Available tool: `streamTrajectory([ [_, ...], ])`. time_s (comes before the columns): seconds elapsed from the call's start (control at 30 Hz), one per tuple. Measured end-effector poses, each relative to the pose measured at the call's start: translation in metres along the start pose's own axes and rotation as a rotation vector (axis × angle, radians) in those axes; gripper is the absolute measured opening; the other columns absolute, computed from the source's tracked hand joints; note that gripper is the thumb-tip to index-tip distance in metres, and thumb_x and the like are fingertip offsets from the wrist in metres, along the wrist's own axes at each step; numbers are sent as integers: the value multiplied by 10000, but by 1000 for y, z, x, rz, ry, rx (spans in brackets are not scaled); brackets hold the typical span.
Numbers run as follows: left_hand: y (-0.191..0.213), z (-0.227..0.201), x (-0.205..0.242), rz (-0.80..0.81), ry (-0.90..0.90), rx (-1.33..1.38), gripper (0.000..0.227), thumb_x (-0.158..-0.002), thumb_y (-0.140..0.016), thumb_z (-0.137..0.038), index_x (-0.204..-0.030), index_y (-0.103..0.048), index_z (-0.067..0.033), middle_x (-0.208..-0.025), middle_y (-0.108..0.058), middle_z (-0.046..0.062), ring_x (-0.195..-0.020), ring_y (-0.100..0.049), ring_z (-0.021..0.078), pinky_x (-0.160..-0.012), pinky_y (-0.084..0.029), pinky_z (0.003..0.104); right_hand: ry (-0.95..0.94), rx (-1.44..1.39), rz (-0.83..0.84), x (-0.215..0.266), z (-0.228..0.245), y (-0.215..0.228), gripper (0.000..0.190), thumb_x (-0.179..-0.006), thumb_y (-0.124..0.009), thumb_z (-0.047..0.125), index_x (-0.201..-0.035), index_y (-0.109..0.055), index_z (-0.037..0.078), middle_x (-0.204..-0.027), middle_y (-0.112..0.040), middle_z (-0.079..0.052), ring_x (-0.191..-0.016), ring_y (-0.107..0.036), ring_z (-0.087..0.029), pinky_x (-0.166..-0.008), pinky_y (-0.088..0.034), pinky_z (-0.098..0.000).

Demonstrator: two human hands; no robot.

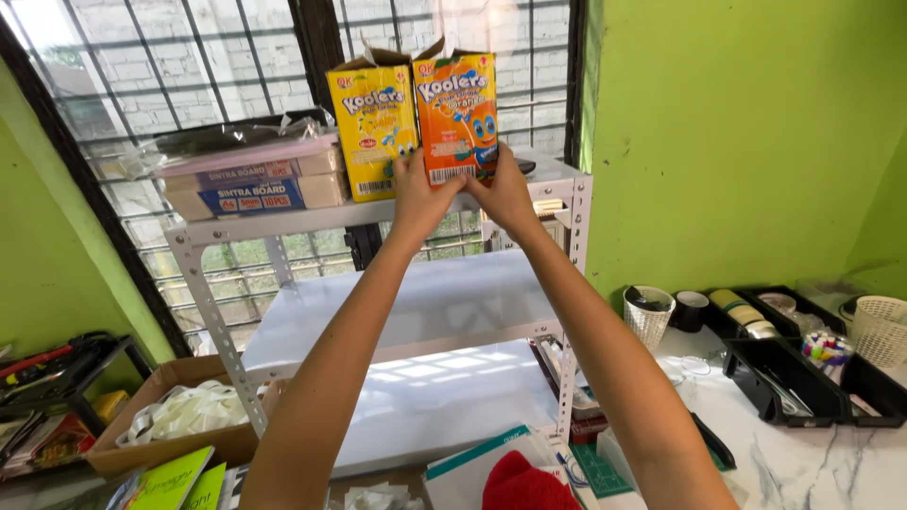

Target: The person wipes a white metal shelf with a red cloth, then picks up and moves boxes of Koolers candy and a package of Sintra board from the shelf to a nearby table. The person also wipes the table surface with the cloth.

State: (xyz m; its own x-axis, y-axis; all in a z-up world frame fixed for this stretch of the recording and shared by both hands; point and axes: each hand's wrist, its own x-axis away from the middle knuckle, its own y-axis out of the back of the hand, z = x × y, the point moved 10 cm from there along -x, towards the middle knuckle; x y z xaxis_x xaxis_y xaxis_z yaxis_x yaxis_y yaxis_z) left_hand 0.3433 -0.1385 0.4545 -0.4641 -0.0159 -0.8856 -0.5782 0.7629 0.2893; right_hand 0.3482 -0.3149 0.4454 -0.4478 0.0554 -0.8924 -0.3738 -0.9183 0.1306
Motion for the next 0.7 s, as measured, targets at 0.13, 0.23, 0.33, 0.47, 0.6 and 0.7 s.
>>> streamTrajectory([
  [0.13, 10, -12, 6, 67, 161, 192, 733, -802, -822, -380, -1368, -553, 0, -1298, -437, 176, -1194, -533, 322, -1010, -479, 404, -127, -53, 39, 2, 9, 3, 715, -846, -818, 247, -1361, -449, -84, -1158, -701, -201, -1042, -716, -257, -878, -572, -350],
  [0.23, 15, -20, 11, 62, 156, 202, 748, -813, -826, -385, -1394, -539, -11, -1280, -438, 158, -1185, -523, 301, -997, -487, 386, -146, -24, 39, 3, 10, 5, 644, -854, -824, 257, -1292, -499, -84, -1121, -721, -193, -1020, -734, -248, -871, -583, -356],
  [0.33, 19, -29, 21, 90, 233, 296, 726, -815, -811, -354, -1390, -520, -20, -1281, -429, 137, -1142, -534, 261, -955, -511, 362, -119, -85, 10, 10, 22, 13, 639, -851, -832, 246, -1275, -495, -92, -1111, -717, -193, -993, -725, -243, -843, -587, -357],
  [0.47, 31, -34, 23, -32, 154, 329, 564, -859, -787, -251, -1297, -533, -3, -1244, -461, 128, -1045, -567, 220, -910, -529, 335, -80, -77, -49, 14, 30, 26, 627, -877, -817, 256, -1275, -486, -98, -1091, -710, -186, -963, -727, -214, -805, -598, -334],
  [0.6, 42, -33, 27, -156, 124, 362, 406, -907, -748, -191, -1189, -534, 8, -1193, -498, 112, -1026, -595, 183, -864, -552, 316, -114, -116, -130, 20, 42, 43, 585, -883, -823, 281, -1215, -520, -92, -1077, -655, -152, -907, -700, -181, -747, -617, -307],
  [0.7, 42, -35, 29, -163, 176, 399, 436, -943, -753, -236, -1232, -544, 15, -1177, -493, 113, -1012, -582, 192, -870, -541, 325, -170, -112, -164, 24, 52, 53, 625, -877, -831, 328, -1243, -532, -82, -1053, -594, -137, -863, -632, -175, -726, -596, -307],
])
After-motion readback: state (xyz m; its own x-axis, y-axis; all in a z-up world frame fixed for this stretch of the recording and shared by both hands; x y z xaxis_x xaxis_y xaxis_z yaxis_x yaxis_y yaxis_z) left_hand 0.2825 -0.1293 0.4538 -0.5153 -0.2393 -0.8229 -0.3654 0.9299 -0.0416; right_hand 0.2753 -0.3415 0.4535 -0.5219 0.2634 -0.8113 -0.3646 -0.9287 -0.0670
